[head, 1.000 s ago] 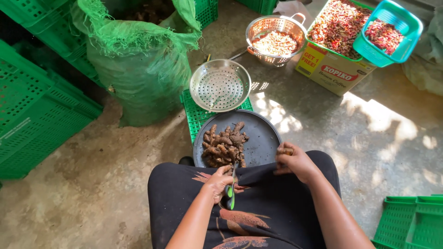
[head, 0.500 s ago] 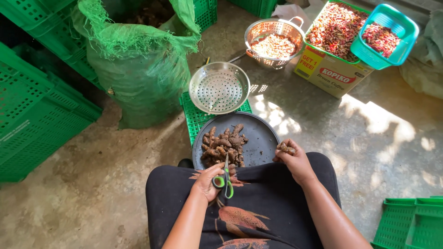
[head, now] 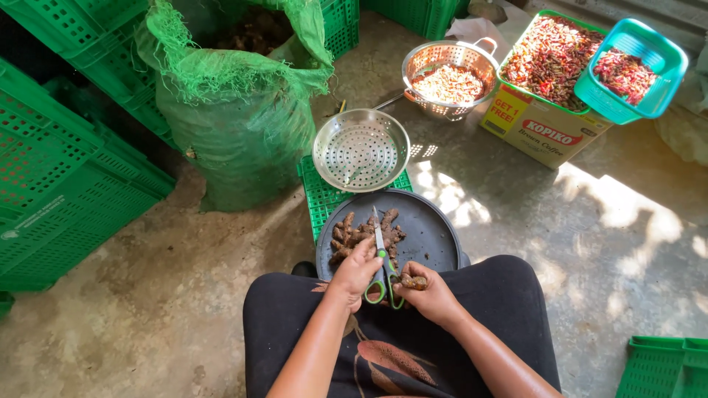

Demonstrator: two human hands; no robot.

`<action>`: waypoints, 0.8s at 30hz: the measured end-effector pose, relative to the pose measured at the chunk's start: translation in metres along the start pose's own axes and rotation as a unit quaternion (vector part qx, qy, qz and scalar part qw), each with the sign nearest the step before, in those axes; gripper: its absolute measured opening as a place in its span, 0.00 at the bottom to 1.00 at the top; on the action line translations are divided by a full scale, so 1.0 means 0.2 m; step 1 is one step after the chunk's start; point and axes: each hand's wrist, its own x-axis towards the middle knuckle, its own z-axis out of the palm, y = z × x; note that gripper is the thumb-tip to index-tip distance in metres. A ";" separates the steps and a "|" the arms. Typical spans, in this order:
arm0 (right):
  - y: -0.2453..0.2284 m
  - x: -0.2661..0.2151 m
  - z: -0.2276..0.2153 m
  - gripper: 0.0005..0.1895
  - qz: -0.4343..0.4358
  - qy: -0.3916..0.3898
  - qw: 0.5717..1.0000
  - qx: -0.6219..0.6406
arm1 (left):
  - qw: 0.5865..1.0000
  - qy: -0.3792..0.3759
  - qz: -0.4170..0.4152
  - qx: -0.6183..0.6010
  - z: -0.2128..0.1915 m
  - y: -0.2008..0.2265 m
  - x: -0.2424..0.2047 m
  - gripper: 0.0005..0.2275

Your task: Process turmeric roots by breaking them apart and trimming them with scissors.

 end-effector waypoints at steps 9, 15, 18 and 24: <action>-0.35 -0.13 0.01 0.15 -0.115 -0.175 0.975 -0.074 | 0.966 -0.018 -0.169 0.193 0.26 0.55 -0.28 0.33; -0.37 -0.17 0.01 0.16 -0.114 -0.166 0.976 -0.078 | 0.978 -0.033 -0.119 0.170 0.16 0.41 -0.27 0.33; -0.39 -0.17 0.02 0.14 -0.144 -0.126 0.972 -0.134 | 0.926 -0.015 -0.104 0.363 0.28 0.51 -0.38 0.34; -0.45 -0.18 0.00 0.14 -0.124 -0.173 0.973 -0.083 | 0.950 -0.088 -0.092 0.284 0.19 0.46 -0.31 0.27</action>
